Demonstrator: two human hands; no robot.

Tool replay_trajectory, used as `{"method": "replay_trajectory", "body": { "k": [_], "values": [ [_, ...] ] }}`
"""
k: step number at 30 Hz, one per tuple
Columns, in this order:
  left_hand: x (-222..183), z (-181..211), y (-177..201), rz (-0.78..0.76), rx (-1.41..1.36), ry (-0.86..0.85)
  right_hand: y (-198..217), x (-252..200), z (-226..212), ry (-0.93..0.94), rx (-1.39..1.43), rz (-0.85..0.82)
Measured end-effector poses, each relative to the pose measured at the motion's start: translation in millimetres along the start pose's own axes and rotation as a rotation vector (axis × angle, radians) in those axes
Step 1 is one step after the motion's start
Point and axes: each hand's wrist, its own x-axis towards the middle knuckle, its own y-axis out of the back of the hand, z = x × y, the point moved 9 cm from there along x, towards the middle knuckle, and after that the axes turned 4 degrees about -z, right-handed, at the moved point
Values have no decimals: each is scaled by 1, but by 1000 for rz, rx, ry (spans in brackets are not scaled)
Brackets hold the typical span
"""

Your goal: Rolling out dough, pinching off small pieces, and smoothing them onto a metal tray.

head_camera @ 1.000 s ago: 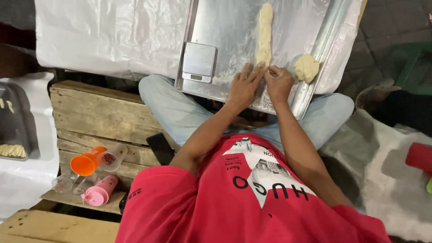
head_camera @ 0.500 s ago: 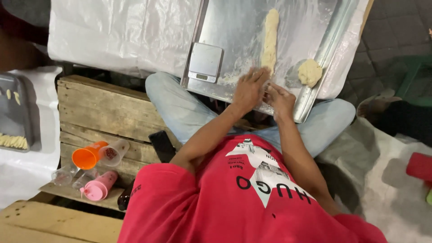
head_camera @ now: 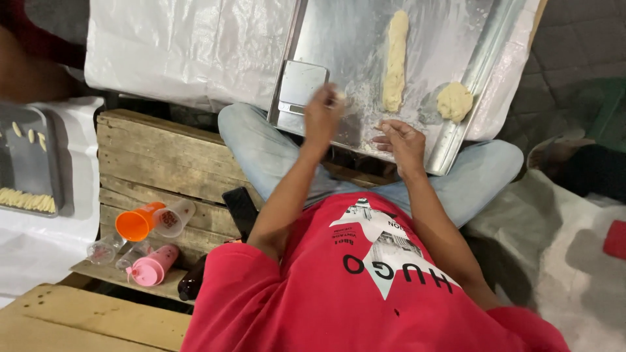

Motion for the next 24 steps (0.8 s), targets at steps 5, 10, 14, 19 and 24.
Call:
{"method": "replay_trajectory", "body": {
  "k": [5,10,14,19,24],
  "values": [
    [34,-41,53,139,620,-107,34,5,21,44,-76,50],
    [39,-45,52,46,905,-175,39,1,22,76,-166,86],
    [45,-48,46,33,816,-148,23,-5,11,91,-101,50],
    [-3,-20,-17,-240,201,18,9,-11,5,58,114,69],
    [-71,-5,-68,-412,-335,432,0,-10,-1,134,94,26]
  ]
}}
